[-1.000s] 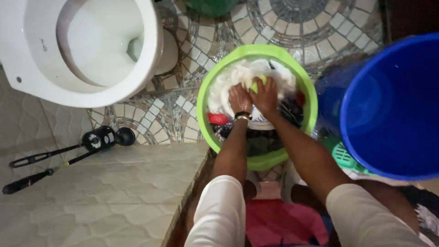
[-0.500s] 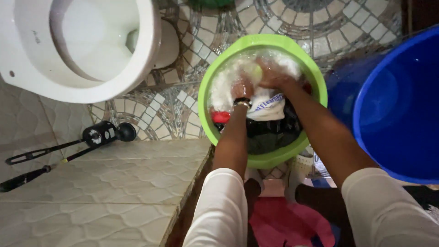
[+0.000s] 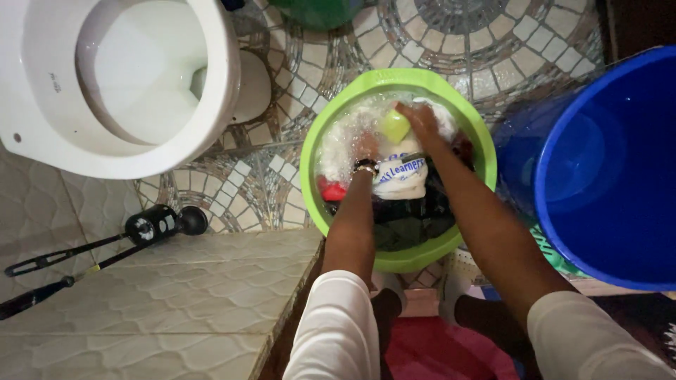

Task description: Hand wash white and dark clothes in a basin with soap.

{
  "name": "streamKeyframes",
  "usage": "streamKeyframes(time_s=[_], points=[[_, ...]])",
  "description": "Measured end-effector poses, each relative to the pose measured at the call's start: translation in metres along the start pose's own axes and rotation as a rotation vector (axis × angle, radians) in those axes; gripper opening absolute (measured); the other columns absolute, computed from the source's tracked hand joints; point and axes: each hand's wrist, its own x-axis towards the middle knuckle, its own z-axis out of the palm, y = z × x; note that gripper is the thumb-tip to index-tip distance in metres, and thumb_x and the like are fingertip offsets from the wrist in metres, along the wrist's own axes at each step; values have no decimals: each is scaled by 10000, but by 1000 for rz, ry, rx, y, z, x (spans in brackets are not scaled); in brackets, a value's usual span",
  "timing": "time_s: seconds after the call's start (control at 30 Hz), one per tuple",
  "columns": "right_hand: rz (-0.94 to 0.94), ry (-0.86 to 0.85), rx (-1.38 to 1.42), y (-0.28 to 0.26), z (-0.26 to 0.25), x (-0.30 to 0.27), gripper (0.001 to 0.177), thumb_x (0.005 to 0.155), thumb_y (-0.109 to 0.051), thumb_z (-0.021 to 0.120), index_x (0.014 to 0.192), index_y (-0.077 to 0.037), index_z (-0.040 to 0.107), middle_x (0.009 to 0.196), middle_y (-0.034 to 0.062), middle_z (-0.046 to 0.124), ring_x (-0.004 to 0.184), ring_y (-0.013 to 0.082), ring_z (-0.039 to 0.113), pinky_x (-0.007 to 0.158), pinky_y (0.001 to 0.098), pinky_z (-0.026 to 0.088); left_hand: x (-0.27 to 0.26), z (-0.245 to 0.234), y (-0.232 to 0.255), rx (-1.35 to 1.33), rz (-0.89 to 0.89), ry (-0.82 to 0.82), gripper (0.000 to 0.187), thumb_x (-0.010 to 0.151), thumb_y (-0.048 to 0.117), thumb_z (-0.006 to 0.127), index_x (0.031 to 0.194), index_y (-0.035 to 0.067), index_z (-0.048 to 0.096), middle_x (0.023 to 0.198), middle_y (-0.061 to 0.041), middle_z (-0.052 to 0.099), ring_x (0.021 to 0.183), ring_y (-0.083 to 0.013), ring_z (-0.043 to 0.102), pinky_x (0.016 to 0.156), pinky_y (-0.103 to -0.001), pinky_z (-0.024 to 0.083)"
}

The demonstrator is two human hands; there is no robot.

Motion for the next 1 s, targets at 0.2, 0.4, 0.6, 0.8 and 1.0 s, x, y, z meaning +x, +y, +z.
streamKeyframes(time_s=[0.2, 0.4, 0.6, 0.8, 1.0], points=[[228, -420, 759, 12, -6, 25, 423, 890, -307, 763, 1169, -9, 652, 1143, 143, 695, 1066, 293, 700, 979, 436, 594, -17, -28, 2, -544, -340, -116, 487, 1115, 462, 422, 1541, 229, 452, 1558, -153, 506, 1413, -385, 492, 1164, -535, 368], [-183, 145, -154, 43, 39, 20, 593, 842, -403, 735, 1287, -29, 616, 1207, 167, 674, 1083, 333, 659, 883, 449, 560, -9, -9, -6, -29, 346, 687, 903, 701, 159, 503, 1536, 53, 176, 1519, -275, 486, 1392, -441, 523, 1138, -513, 419], [-304, 236, -521, 58, 29, 32, 900, 827, -532, 840, 1430, 31, 482, 1338, 291, 558, 1227, 437, 543, 1026, 512, 441, -49, -96, 28, -512, -173, 37, 778, 957, 90, 473, 1687, 104, 205, 1363, -260, 614, 1189, -410, 634, 1001, -496, 506], [-276, 192, -941, 12, 54, -5, 990, 634, -509, 908, 1376, -27, 464, 1353, 303, 473, 1252, 515, 508, 1034, 598, 419, -71, -105, 21, -673, -11, 690, 560, 900, 89, 614, 1442, 20, 491, 1271, -325, 648, 1127, -476, 612, 944, -513, 474], [-56, -112, -1090, 24, 40, -12, 781, 699, -332, 841, 1389, -189, 505, 1454, 369, 348, 1191, 562, 491, 902, 592, 485, -53, -128, -10, -1259, -196, 522, 477, 1119, 383, 575, 1113, -84, 670, 1010, -330, 674, 970, -503, 584, 881, -518, 505]])
